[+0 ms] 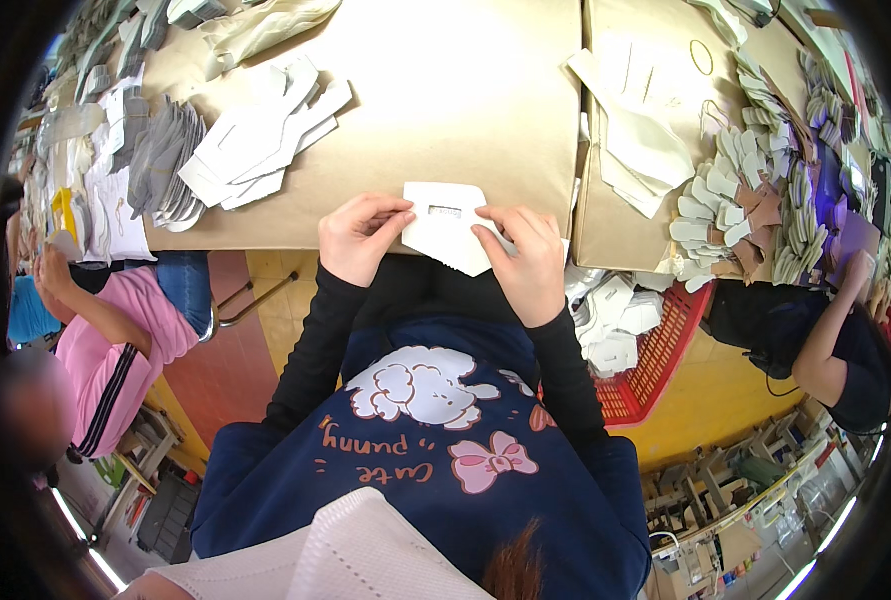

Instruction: The person repeatedly folds small white fabric pieces, likely face masks, by hand at a worktable. They align edges, fold the pieces in half, and place them into a growing stack. The person also briefly handles a stack of gray fabric pieces and sets them aside.

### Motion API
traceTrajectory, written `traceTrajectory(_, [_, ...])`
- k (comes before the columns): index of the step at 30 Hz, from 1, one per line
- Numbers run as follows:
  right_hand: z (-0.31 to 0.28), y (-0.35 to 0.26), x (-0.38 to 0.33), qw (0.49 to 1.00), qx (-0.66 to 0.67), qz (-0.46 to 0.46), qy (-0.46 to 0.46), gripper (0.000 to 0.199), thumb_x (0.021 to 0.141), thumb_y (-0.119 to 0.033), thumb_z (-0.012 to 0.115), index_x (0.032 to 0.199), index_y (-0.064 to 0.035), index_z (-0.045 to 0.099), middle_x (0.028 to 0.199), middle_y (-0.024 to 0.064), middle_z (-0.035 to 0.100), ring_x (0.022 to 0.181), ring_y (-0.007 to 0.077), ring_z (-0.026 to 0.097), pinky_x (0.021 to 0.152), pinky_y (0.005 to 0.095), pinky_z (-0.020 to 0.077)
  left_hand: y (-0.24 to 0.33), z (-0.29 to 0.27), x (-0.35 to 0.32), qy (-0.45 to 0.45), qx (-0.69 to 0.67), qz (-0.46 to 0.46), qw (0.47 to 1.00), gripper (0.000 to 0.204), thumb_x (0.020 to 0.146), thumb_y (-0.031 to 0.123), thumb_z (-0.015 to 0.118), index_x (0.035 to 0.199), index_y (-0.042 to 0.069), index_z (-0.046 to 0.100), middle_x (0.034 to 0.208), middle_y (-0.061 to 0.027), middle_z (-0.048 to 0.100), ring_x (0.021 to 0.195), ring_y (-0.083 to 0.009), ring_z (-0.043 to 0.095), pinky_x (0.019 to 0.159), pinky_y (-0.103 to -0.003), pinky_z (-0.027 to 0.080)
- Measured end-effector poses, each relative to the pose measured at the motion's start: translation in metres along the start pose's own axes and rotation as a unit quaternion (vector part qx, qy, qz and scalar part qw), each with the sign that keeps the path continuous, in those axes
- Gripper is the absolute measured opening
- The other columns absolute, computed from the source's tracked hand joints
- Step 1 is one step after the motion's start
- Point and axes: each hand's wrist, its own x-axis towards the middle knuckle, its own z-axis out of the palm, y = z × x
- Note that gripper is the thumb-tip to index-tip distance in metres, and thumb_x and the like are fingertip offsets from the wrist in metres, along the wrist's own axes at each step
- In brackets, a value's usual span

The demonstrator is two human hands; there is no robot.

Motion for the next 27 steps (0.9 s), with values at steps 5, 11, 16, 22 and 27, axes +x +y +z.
traceTrajectory(5, [0.0011,0.001,0.0016,1.0,-0.012,0.003,-0.006,0.019,0.079,-0.006,0.079,0.098,-0.0051,0.075,0.077,0.0051,0.063,0.07,0.0197,0.052,0.067,0.033,0.0426,0.0016,0.0,0.0015,0.001,0.011,-0.008,1.0,0.01,0.085,0.003,0.075,0.094,0.0,0.075,0.088,-0.0093,0.073,0.076,-0.0168,0.073,0.071,-0.026,0.058])
traceTrajectory(11, [0.0026,0.002,0.0029,1.0,-0.013,-0.015,0.005,0.019,0.079,-0.007,0.08,0.097,-0.0053,0.075,0.076,0.0046,0.063,0.066,0.0189,0.051,0.067,0.0323,0.0409,0.0016,-0.0004,0.0017,-0.001,0.018,-0.013,1.0,0.01,0.085,0.004,0.075,0.094,0.0,0.075,0.088,-0.0093,0.073,0.076,-0.0163,0.073,0.07,-0.026,0.058])
traceTrajectory(16, [0.0033,0.0031,0.0033,1.0,-0.016,-0.02,0.008,0.019,0.078,-0.007,0.08,0.097,-0.0053,0.075,0.076,0.004,0.063,0.065,0.0185,0.051,0.066,0.0323,0.0398,0.0025,0.0,0.0019,-0.001,0.018,-0.02,1.0,0.009,0.085,0.003,0.074,0.094,0.0,0.075,0.088,-0.0091,0.072,0.076,-0.0166,0.073,0.07,-0.026,0.057])
traceTrajectory(22, [0.0032,0.0039,0.0036,1.0,-0.017,-0.016,0.002,0.018,0.078,-0.007,0.08,0.096,-0.0055,0.075,0.075,0.0038,0.063,0.065,0.0181,0.05,0.066,0.0321,0.0396,0.0028,-0.0004,0.0023,-0.009,0.022,-0.008,1.0,0.009,0.085,0.003,0.074,0.094,0.0,0.075,0.088,-0.0092,0.072,0.076,-0.0171,0.073,0.07,-0.026,0.058])
traceTrajectory(27, [0.0028,0.0039,0.0038,1.0,-0.019,-0.011,-0.004,0.017,0.081,-0.011,0.079,0.097,-0.0073,0.075,0.077,0.0035,0.063,0.066,0.0192,0.055,0.068,0.0327,0.0388,0.0034,-0.0002,0.0027,-0.007,0.026,-0.007,1.0,0.01,0.085,0.003,0.073,0.094,0.0,0.075,0.088,-0.0091,0.072,0.076,-0.0177,0.073,0.07,-0.027,0.058])
